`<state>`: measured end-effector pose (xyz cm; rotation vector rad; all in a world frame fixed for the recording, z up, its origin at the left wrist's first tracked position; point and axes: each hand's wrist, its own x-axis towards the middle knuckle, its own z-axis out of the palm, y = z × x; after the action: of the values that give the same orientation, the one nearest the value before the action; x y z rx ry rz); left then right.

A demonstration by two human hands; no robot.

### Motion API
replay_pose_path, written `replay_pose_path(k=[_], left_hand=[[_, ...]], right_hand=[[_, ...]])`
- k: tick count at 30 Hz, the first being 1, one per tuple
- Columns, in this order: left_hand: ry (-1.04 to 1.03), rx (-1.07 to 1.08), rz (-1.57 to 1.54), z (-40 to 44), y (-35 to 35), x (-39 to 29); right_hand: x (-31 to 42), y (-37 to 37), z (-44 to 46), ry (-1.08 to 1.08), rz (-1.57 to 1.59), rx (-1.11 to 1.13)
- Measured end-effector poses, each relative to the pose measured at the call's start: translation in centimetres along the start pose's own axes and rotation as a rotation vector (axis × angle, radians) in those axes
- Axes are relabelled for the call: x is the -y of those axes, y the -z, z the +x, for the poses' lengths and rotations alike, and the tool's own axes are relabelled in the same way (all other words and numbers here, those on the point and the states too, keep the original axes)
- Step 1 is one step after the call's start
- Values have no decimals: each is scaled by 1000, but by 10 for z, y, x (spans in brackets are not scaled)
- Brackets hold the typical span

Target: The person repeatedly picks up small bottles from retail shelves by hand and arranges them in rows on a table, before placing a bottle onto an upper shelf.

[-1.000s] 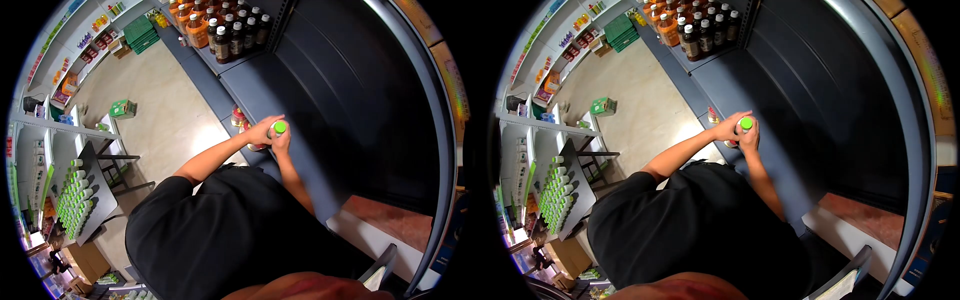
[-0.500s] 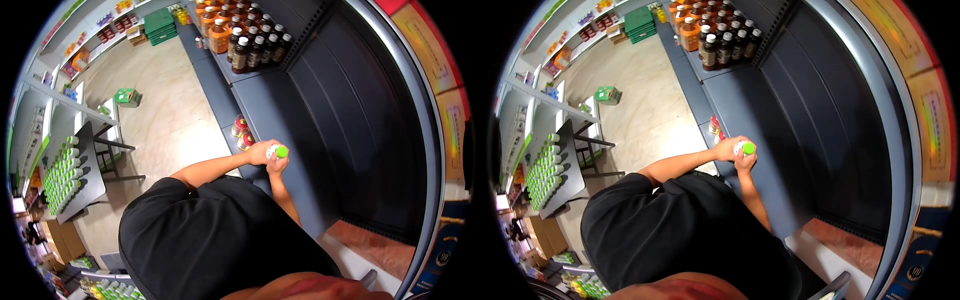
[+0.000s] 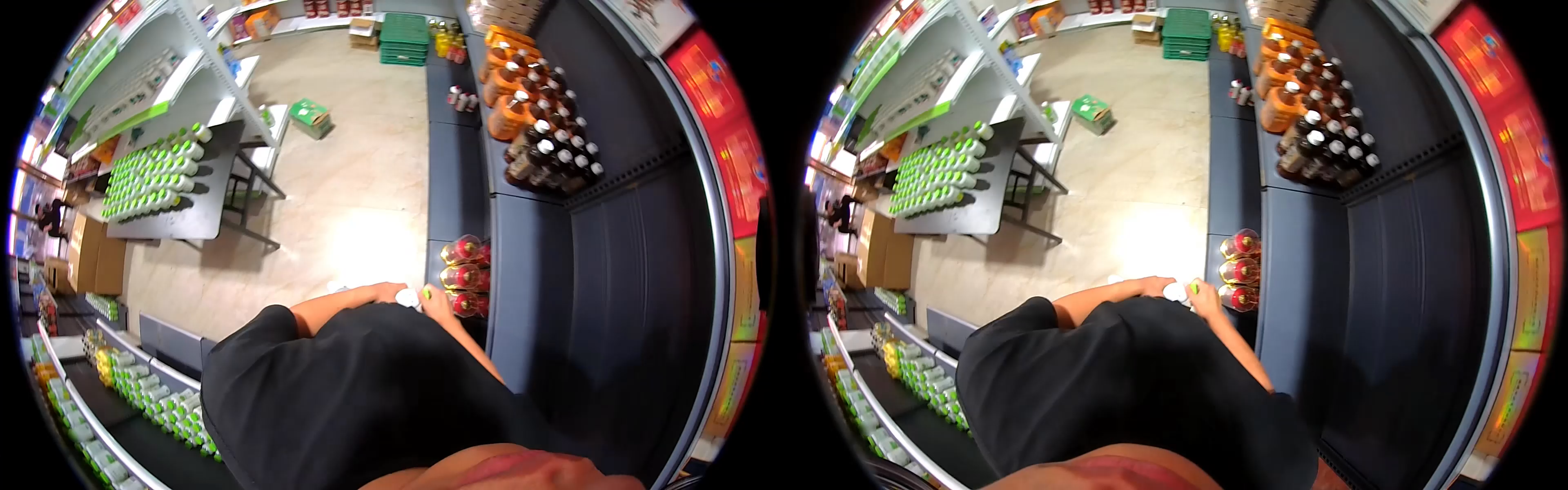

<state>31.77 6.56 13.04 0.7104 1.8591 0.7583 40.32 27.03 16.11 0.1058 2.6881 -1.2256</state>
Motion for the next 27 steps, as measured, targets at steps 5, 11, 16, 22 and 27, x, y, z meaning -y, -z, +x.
replay_pose_path(k=[5, 11, 16, 22, 27], left_hand=[[26, -236, -12, -49, 38, 32], [114, -353, -93, -112, 87, 99], [149, -420, -211, -168, 101, 179], [180, -710, -570, -235, 85, 251], [164, -913, -754, -260, 85, 285]], right_hand=[[40, -34, 66, -151, 311, 252], [89, -110, 139, -180, 289, 408], [136, -184, 172, -348, 534, 644], [225, -254, 217, -213, 375, 905], [293, -294, 252, -111, 152, 1109]])
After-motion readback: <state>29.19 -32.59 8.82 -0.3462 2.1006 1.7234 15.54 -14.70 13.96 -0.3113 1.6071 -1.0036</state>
